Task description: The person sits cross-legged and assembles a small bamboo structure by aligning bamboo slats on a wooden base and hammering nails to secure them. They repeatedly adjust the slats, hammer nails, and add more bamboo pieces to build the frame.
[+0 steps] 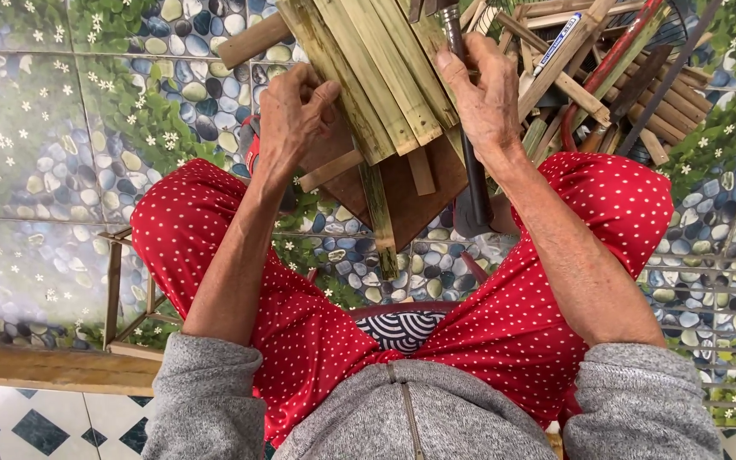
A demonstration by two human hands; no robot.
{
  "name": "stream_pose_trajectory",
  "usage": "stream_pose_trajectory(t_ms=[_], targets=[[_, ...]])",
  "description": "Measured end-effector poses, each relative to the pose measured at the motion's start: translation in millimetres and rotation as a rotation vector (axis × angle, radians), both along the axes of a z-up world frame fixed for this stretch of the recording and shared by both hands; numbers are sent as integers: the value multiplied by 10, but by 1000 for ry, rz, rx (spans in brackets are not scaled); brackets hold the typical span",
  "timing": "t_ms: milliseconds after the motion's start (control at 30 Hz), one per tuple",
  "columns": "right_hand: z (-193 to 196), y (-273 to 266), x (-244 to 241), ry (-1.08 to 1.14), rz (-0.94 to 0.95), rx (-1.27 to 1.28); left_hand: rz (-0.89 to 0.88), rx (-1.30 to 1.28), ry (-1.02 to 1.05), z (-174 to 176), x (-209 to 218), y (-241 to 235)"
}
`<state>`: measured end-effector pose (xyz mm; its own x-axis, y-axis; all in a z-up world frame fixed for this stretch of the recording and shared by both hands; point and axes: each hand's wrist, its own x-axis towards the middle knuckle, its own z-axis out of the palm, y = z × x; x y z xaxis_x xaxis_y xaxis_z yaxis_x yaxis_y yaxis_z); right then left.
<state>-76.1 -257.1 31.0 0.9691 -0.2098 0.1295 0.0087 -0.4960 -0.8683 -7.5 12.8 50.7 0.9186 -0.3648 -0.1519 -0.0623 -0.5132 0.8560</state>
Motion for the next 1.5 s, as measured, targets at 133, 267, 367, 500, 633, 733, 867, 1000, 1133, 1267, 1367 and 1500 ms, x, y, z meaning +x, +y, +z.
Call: stream_pose_trajectory(t_ms=[133, 267, 367, 500, 633, 733, 867, 1000, 1133, 1267, 1367, 1500], targets=[[154, 200, -13, -19, -38, -9, 51, 112, -39, -89, -24, 91], [104, 394, -87, 0, -63, -60, 28, 111, -140, -467, 87, 352], [93, 453, -150, -40, 13, -67, 8, -124, -127, -541, 119, 441], [77, 360, -185, 26, 36, -55, 83, -24, -40, -271, 53, 307], [206, 314, -121, 116, 41, 182, 37, -59, -82, -286, 41, 210], [316, 225, -34, 156, 35, 63, 57, 9, -18, -474, 32, 135], [299, -11, 112, 102, 107, -99, 95, -11, 181, 108, -209, -7], [221, -122, 282, 114, 268, -126, 200, -284, 402, 301, -542, -104], [54, -73, 478, 81, 378, -118, 311, -467, 424, 154, -876, -165], [-8, 1, 678, 160, 463, -108, 374, -469, 581, 8, -1088, -168], [10, 54, 803, 174, 513, -243, 355, -332, 724, 93, -1212, -143], [11, 119, 975, 32, 527, -245, 452, -334, 502, 93, -1581, -182]])
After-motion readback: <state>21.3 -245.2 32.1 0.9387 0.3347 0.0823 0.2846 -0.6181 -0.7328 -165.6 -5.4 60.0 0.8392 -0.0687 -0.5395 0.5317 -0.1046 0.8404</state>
